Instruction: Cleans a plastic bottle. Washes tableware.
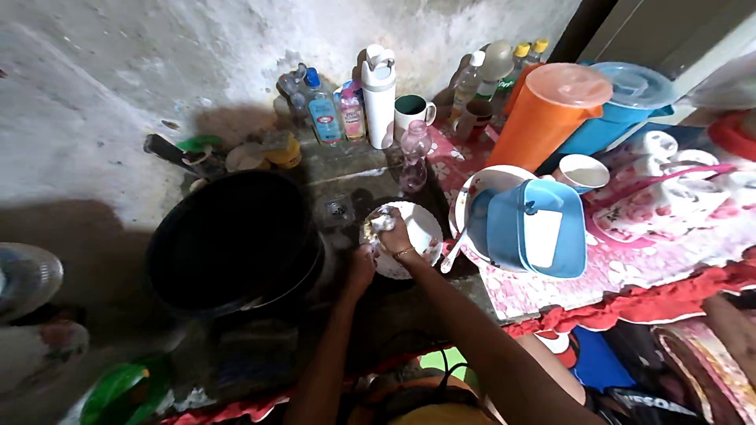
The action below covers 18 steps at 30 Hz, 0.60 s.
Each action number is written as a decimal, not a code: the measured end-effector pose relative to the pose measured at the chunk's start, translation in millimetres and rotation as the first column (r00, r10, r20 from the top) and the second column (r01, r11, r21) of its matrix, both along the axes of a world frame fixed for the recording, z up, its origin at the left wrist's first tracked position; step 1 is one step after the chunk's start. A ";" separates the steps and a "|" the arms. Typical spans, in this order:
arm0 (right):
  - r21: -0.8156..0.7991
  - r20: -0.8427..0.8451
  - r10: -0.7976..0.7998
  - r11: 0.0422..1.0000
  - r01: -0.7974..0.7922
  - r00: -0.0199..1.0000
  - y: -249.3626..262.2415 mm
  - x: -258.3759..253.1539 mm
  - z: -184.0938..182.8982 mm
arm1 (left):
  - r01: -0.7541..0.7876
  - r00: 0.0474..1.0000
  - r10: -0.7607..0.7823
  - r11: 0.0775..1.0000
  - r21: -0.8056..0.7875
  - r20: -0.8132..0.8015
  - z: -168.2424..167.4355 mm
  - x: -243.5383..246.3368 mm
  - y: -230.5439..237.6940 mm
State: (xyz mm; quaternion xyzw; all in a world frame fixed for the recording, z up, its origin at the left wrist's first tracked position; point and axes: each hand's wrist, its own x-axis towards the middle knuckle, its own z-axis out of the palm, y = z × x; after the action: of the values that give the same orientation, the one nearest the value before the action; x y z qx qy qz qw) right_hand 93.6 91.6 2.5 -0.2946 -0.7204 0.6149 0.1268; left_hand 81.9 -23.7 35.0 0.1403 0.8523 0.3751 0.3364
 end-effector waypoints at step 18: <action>0.009 0.096 -0.167 0.986 0.167 0.981 13.1 16.6 -13.8 | 0.222 0.962 -0.253 0.944 -0.245 -0.102 7.5 6.1 1.4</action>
State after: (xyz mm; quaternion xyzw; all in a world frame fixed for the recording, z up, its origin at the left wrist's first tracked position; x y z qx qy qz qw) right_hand 110.1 104.7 -11.2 -0.3833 -0.6986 0.5870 0.1432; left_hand 87.9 -22.3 42.5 0.2265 0.8874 0.2197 0.3360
